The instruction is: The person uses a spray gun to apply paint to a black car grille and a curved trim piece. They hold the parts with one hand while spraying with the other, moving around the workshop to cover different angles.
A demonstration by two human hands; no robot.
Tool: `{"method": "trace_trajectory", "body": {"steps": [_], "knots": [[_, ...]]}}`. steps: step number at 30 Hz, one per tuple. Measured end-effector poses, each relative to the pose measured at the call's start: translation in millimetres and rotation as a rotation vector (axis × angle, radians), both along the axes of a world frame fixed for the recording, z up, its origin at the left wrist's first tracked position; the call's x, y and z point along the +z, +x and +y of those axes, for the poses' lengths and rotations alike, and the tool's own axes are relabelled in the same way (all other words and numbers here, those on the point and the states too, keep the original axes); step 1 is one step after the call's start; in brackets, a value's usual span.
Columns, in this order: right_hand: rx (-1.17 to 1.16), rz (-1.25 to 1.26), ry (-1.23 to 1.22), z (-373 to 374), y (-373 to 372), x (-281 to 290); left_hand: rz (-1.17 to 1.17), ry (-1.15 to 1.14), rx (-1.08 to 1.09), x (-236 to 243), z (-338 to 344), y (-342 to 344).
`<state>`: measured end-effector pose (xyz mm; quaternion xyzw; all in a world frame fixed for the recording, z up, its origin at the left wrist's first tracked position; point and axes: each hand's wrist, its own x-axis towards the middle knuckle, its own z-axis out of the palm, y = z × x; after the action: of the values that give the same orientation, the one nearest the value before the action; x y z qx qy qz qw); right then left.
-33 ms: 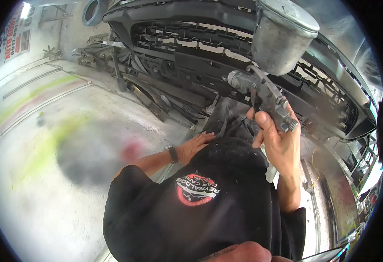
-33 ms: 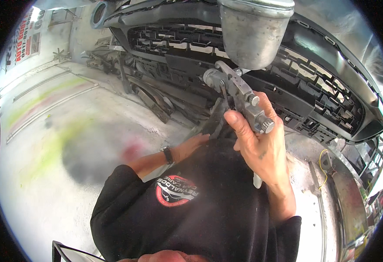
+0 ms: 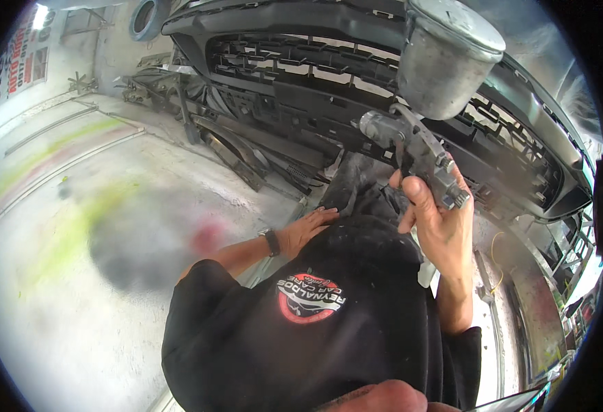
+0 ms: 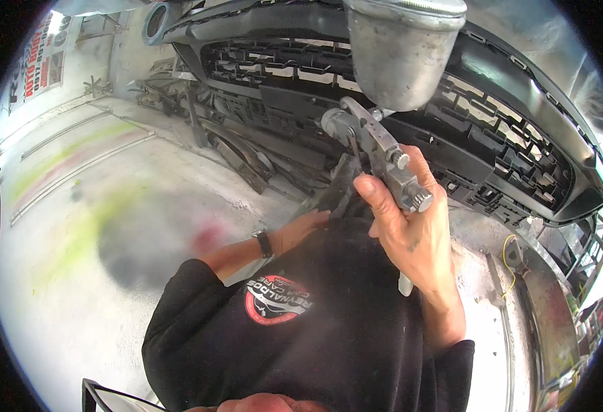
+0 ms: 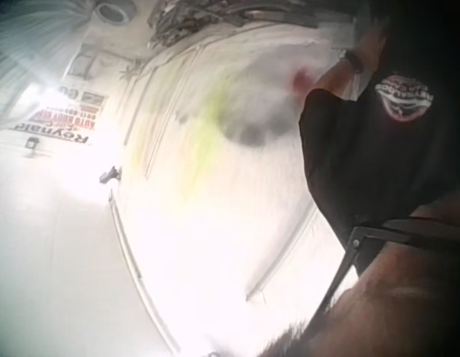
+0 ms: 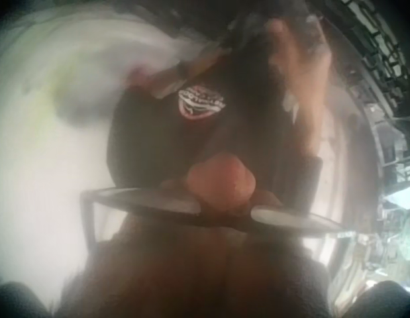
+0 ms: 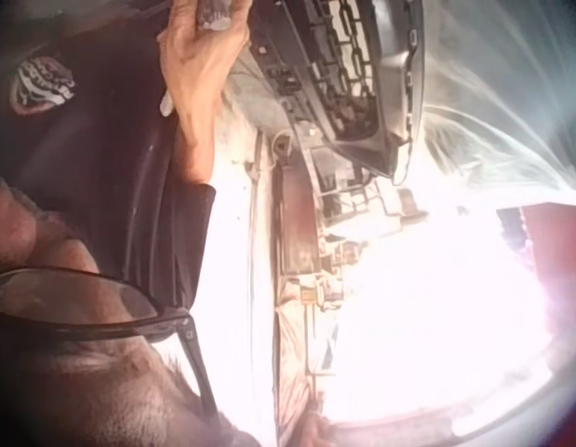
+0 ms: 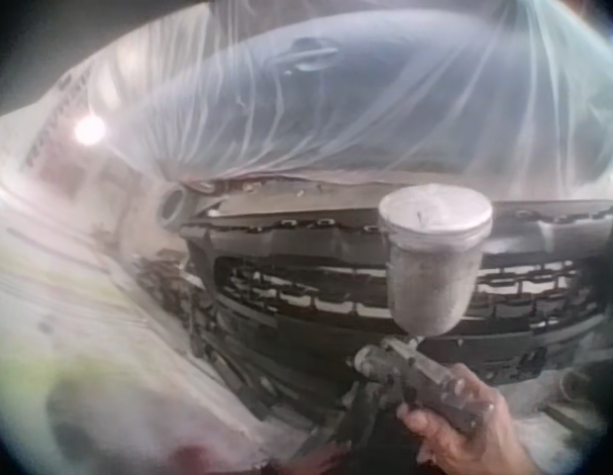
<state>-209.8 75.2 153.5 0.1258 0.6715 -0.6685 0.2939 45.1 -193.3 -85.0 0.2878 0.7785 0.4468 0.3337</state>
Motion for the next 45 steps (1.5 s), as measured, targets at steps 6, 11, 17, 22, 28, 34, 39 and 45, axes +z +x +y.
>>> {"method": "trace_trajectory", "body": {"steps": [6, 11, 17, 22, 28, 34, 39, 45], "knots": [[-0.173, -0.020, 0.211, 41, 14, 19, -0.287, 0.138, 0.122, 32, 3, -20], [-0.310, 0.090, 0.409, 66, 32, 28, -0.130, 0.155, 0.059, 28, 7, -24], [-0.231, 0.029, 0.129, 72, 36, 13, -0.120, 0.026, -0.003, 20, 5, -23], [-0.219, 0.047, 0.078, 73, 40, 1, -0.089, -0.056, -0.043, 17, -1, -20], [-0.310, 0.067, 0.146, 83, 30, -13, -0.118, -0.015, -0.006, 27, -2, -28], [-0.253, 0.091, 0.030, 95, 38, -14, -0.092, -0.078, -0.054, 30, 2, -35], [-0.244, 0.121, 0.258, 106, 33, -20, -0.081, -0.173, -0.106, 42, 7, -44], [-0.222, 0.011, -0.039, 119, 45, -20, -0.031, -0.164, -0.144, 32, 4, -43]]}}
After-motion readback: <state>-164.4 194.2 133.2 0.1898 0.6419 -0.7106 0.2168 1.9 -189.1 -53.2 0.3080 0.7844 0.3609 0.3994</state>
